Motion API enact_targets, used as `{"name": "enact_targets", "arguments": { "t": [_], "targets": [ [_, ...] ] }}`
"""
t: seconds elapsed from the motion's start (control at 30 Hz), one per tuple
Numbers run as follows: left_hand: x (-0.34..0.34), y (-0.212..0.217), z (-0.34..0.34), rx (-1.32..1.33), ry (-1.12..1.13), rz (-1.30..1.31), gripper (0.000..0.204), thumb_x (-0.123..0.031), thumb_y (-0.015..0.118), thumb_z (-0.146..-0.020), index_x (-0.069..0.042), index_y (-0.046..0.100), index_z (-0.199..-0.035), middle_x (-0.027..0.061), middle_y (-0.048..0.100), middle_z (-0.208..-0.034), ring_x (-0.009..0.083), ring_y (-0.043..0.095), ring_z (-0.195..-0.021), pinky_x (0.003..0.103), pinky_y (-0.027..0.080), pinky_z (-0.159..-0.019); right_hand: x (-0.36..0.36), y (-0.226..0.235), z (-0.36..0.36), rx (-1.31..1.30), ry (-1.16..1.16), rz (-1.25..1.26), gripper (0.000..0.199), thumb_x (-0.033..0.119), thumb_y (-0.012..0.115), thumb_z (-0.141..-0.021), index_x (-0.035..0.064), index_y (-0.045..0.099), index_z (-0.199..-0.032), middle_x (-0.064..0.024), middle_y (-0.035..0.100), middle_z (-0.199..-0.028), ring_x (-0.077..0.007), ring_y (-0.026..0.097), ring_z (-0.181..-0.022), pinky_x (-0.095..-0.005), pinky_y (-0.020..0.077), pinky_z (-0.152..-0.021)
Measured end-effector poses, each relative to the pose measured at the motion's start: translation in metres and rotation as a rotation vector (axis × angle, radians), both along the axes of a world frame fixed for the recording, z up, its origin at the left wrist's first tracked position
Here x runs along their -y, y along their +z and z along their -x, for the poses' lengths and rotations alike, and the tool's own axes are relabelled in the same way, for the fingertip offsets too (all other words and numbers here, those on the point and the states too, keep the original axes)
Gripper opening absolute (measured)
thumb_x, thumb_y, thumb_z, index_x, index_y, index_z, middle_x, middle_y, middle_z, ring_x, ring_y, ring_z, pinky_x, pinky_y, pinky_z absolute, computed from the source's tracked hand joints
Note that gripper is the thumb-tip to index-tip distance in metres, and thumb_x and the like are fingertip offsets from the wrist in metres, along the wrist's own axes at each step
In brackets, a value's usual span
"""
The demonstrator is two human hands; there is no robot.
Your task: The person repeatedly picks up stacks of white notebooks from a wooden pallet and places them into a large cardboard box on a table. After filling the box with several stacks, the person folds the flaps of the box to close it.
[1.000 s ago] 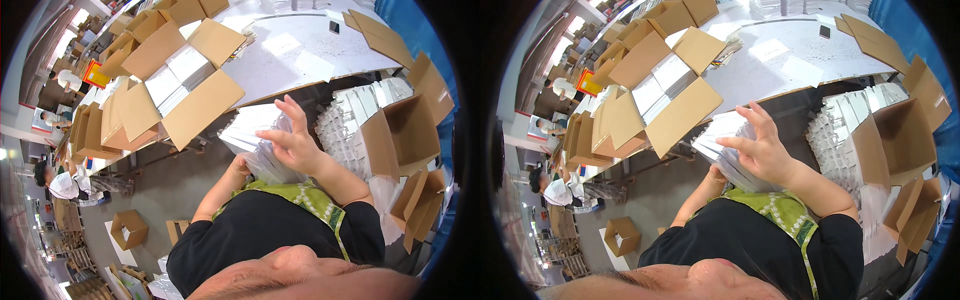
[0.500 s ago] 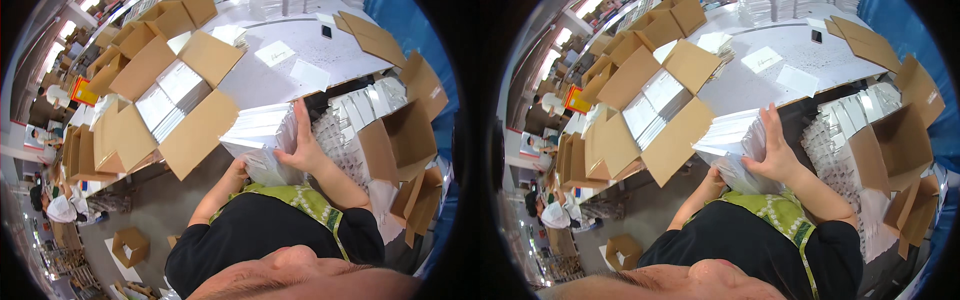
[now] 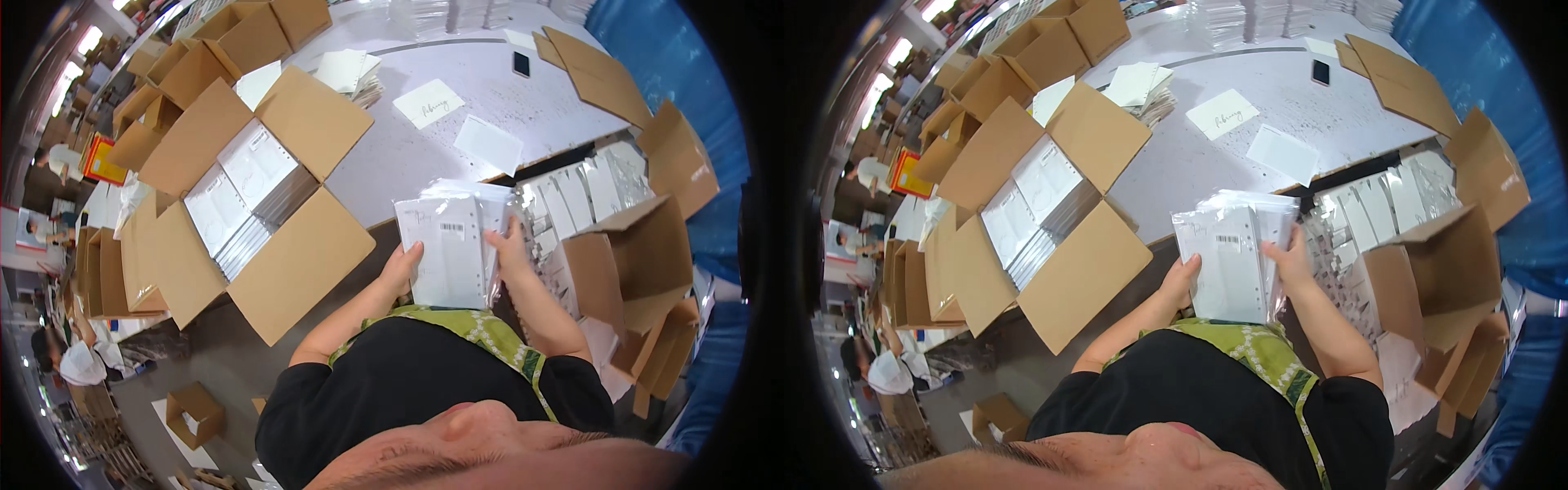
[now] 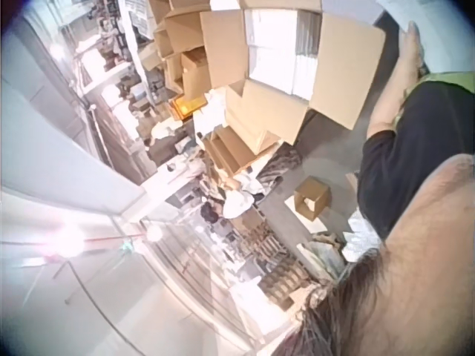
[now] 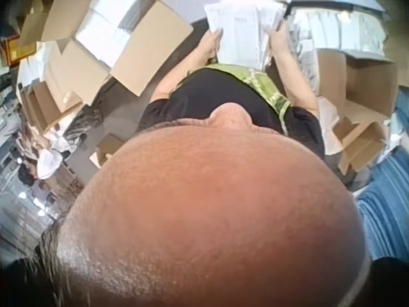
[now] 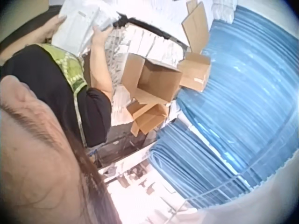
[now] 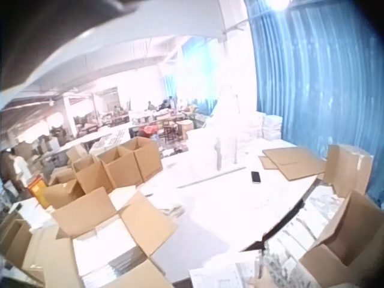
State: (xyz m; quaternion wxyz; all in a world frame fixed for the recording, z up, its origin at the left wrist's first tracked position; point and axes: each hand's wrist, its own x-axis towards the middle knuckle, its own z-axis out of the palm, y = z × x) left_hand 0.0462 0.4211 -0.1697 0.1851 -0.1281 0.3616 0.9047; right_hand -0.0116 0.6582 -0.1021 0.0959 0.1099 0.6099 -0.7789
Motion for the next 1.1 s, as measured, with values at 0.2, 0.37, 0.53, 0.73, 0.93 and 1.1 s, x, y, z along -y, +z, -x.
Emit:
{"name": "enact_targets", "arguments": {
  "t": [0.2, 0.37, 0.53, 0.73, 0.93, 1.1],
  "targets": [
    [0.017, -0.046, 0.105, 0.119, 0.311, -0.050, 0.051, -0.030, 0.058, -0.099, 0.003, 0.044, -0.136, 0.0187, 0.059, -0.127, 0.0334, 0.059, -0.117, 0.051, 0.049, -0.099, -0.075, 0.028, 0.117, -0.177, -0.148, 0.127, 0.065, 0.005, 0.067, -0.082, 0.0016, 0.035, -0.139, -0.0161, 0.054, -0.125, -0.0260, 0.057, -0.113, -0.0393, 0.0500, -0.095],
    [0.033, -0.105, 0.213, 0.222, 0.579, 0.483, 0.069, -0.023, 0.068, -0.092, 0.005, 0.031, -0.143, 0.0220, 0.057, -0.129, 0.0355, 0.059, -0.116, 0.050, 0.047, -0.101, -0.097, 0.074, 0.195, -0.301, -0.094, 0.131, 0.063, 0.003, 0.064, -0.082, 0.0020, 0.036, -0.138, -0.0152, 0.053, -0.127, -0.0256, 0.058, -0.113, -0.0385, 0.0497, -0.096],
    [0.042, -0.148, 0.221, 0.152, 0.636, 1.567, 0.109, -0.026, 0.083, -0.075, 0.004, 0.011, -0.151, 0.0218, 0.051, -0.138, 0.0364, 0.054, -0.124, 0.043, 0.046, -0.103, -0.064, 0.043, 0.234, -0.404, 0.108, 0.050, 0.074, 0.000, 0.069, -0.074, 0.0066, 0.034, -0.140, -0.0105, 0.049, -0.129, -0.0212, 0.051, -0.119, -0.0350, 0.0461, -0.097],
    [0.014, -0.014, 0.194, -0.563, 0.389, 1.000, 0.106, -0.021, 0.092, -0.062, 0.000, 0.031, -0.147, 0.0178, 0.054, -0.138, 0.0299, 0.053, -0.126, 0.040, 0.043, -0.105, 0.008, 0.000, 0.247, -0.361, 0.577, 0.082, 0.101, 0.009, 0.085, -0.061, 0.0073, 0.025, -0.143, -0.0102, 0.043, -0.134, -0.0220, 0.043, -0.126, -0.0357, 0.0386, -0.104],
    [0.019, 0.012, 0.173, -0.380, 0.192, 1.143, 0.065, -0.007, 0.088, -0.068, -0.001, 0.057, -0.125, 0.0115, 0.062, -0.125, 0.0210, 0.058, -0.114, 0.036, 0.047, -0.099, 0.027, -0.050, 0.273, -0.599, 0.984, -0.119, 0.105, 0.017, 0.089, -0.064, 0.0035, 0.023, -0.144, -0.0136, 0.044, -0.137, -0.0252, 0.042, -0.129, -0.0376, 0.0325, -0.110],
    [0.029, -0.077, 0.166, -0.448, 0.364, 1.191, 0.060, -0.015, 0.083, -0.074, -0.006, 0.058, -0.127, 0.0108, 0.062, -0.124, 0.0288, 0.056, -0.117, 0.043, 0.035, -0.111, 0.040, -0.081, 0.283, -0.367, 1.187, -0.312, 0.111, 0.011, 0.085, -0.071, 0.0031, 0.010, -0.154, -0.0161, 0.035, -0.150, -0.0269, 0.037, -0.136, -0.0357, 0.0294, -0.113]
  ]
}}
